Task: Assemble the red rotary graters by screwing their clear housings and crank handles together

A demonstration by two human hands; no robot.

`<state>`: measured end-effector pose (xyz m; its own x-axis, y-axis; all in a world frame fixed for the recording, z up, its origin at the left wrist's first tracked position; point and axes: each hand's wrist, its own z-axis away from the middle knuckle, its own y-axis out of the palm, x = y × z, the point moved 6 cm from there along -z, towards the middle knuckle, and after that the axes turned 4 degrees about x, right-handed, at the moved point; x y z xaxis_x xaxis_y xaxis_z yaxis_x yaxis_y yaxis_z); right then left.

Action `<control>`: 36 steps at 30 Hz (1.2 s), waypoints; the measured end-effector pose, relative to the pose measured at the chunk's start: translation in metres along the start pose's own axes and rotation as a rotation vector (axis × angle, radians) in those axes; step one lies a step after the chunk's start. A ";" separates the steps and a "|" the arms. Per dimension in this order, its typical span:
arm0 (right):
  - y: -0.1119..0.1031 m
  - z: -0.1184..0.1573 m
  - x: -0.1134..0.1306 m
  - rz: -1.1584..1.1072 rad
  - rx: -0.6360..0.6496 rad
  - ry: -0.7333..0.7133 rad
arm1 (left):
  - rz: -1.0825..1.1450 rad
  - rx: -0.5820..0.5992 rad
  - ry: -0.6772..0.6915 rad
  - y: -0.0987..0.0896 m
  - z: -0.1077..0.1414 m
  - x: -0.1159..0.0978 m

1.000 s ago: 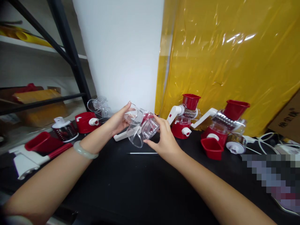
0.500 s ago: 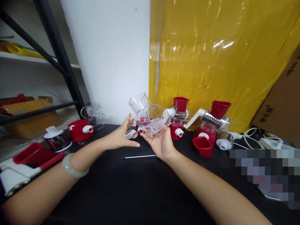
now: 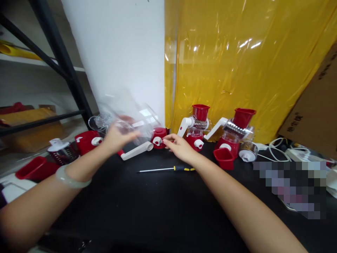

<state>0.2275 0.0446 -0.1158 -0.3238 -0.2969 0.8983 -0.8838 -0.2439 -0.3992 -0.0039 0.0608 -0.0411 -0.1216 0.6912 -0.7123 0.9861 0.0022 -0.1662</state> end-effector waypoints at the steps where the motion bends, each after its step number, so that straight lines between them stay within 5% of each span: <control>1: -0.007 0.000 -0.002 0.093 0.005 0.014 | -0.099 0.117 -0.091 0.006 0.002 0.009; 2: -0.013 0.001 -0.004 0.186 0.025 0.031 | -0.124 0.143 -0.159 0.008 0.005 0.016; 4: -0.019 0.008 -0.008 0.352 0.089 0.074 | -0.089 -0.027 -0.190 0.000 0.010 0.023; 7: -0.021 0.027 -0.015 0.537 0.187 0.108 | -0.183 0.099 -0.237 0.008 0.014 0.033; 10: -0.014 0.044 -0.025 0.773 0.312 0.074 | -0.176 0.032 -0.267 0.005 0.018 0.042; 12: -0.006 0.051 -0.032 0.923 0.349 0.017 | -0.216 0.185 -0.269 0.015 0.021 0.047; 13: -0.003 0.053 -0.036 0.960 0.344 -0.004 | -0.215 0.166 -0.267 0.014 0.021 0.049; 15: 0.001 0.055 -0.041 0.985 0.314 -0.032 | -0.179 0.075 -0.277 0.009 0.020 0.051; 22: -0.018 0.066 -0.044 0.990 0.142 -0.091 | 0.062 0.034 -0.303 -0.002 -0.007 0.040; 28: -0.031 0.062 -0.028 0.735 -0.179 -0.246 | 0.338 0.058 -0.227 0.020 -0.052 -0.018; 31: -0.026 0.060 -0.004 0.586 -0.403 -0.441 | 0.707 -0.040 -0.236 0.025 -0.064 -0.046; 36: 0.007 0.062 0.008 0.498 -0.398 -0.528 | 0.959 -0.093 -0.330 0.021 -0.062 -0.064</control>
<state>0.2399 -0.0171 -0.1227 -0.5955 -0.7029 0.3891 -0.7643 0.3464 -0.5439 0.0312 0.0614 0.0428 0.7136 0.1975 -0.6722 0.6875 -0.3821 0.6176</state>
